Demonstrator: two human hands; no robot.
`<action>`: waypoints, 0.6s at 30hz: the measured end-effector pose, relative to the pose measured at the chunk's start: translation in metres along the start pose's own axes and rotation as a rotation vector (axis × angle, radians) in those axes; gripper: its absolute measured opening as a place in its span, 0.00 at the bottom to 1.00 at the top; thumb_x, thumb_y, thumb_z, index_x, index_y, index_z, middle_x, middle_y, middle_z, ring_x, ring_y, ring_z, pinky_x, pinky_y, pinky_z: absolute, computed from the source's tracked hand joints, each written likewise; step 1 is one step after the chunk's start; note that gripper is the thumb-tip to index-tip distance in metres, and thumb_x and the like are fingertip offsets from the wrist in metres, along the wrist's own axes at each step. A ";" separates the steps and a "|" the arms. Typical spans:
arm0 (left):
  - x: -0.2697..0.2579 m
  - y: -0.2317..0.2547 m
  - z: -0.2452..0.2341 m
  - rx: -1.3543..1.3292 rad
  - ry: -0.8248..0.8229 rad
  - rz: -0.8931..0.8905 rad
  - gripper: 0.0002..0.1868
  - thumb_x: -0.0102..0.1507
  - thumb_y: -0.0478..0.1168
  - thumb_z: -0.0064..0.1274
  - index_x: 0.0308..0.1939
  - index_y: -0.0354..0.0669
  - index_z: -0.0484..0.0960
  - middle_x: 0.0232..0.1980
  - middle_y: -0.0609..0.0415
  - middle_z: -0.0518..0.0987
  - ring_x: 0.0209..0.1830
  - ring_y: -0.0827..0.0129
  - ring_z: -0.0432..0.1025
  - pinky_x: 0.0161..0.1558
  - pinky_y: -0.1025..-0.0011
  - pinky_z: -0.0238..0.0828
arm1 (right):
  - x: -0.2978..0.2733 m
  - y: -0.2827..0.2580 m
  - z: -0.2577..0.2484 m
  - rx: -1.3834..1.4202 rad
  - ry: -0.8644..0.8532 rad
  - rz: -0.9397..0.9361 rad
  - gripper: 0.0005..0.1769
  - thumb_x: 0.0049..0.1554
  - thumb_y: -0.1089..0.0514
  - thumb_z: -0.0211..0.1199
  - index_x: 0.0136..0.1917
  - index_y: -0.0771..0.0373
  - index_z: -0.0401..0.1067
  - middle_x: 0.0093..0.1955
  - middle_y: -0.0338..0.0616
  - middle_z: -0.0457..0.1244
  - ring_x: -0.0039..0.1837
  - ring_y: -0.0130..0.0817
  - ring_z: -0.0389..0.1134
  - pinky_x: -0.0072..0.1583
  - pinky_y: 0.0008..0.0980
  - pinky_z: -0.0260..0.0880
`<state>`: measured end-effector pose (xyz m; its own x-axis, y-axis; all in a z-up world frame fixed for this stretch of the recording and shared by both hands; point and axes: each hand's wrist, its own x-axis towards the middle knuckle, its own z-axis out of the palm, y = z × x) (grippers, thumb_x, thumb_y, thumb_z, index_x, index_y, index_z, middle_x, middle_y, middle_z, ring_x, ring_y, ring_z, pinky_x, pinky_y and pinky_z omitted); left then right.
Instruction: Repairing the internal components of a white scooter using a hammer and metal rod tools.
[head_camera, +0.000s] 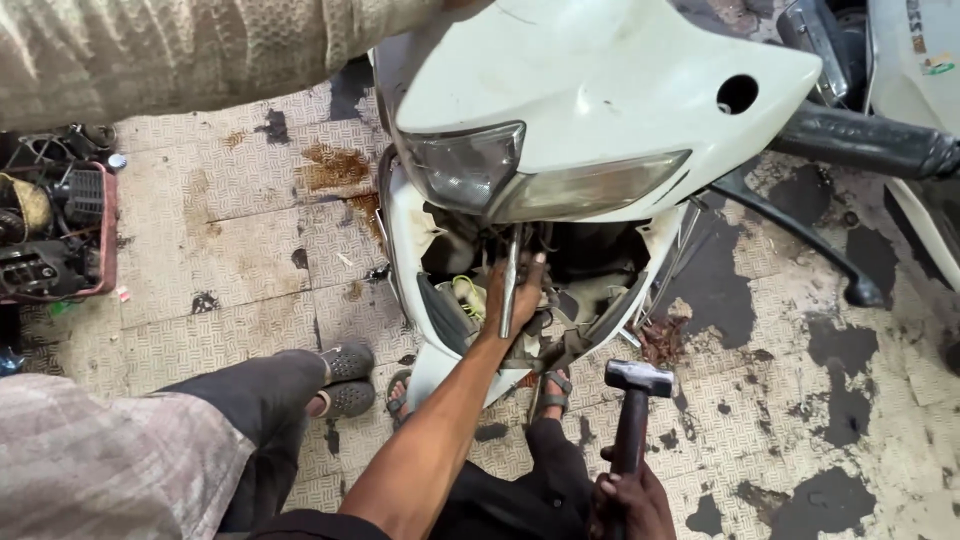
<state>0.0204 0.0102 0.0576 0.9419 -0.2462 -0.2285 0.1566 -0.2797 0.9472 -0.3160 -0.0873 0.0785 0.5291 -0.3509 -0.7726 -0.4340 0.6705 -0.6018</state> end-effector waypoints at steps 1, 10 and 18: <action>0.003 -0.006 0.000 0.088 0.001 0.043 0.23 0.67 0.54 0.51 0.37 0.36 0.86 0.31 0.42 0.82 0.37 0.47 0.77 0.44 0.53 0.71 | -0.003 -0.009 0.007 -0.044 0.011 0.001 0.34 0.47 0.65 0.58 0.67 0.72 0.58 0.28 0.50 0.57 0.25 0.40 0.59 0.27 0.39 0.63; -0.003 0.014 0.000 0.225 -0.013 -0.031 0.24 0.67 0.56 0.46 0.39 0.39 0.88 0.36 0.40 0.84 0.43 0.45 0.76 0.49 0.50 0.69 | -0.022 -0.058 0.036 -0.142 0.053 -0.028 0.32 0.48 0.61 0.60 0.66 0.69 0.63 0.31 0.45 0.57 0.27 0.33 0.59 0.28 0.34 0.63; -0.012 0.037 -0.013 0.130 -0.011 -0.072 0.25 0.68 0.57 0.45 0.41 0.40 0.88 0.32 0.42 0.85 0.38 0.51 0.80 0.47 0.54 0.73 | -0.015 -0.066 0.041 -0.236 0.068 -0.036 0.33 0.46 0.61 0.62 0.66 0.70 0.65 0.31 0.46 0.60 0.29 0.34 0.61 0.30 0.33 0.66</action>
<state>0.0187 0.0145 0.0979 0.9262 -0.2315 -0.2977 0.1829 -0.4145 0.8915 -0.2648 -0.0995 0.1384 0.5000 -0.4205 -0.7571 -0.5786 0.4882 -0.6533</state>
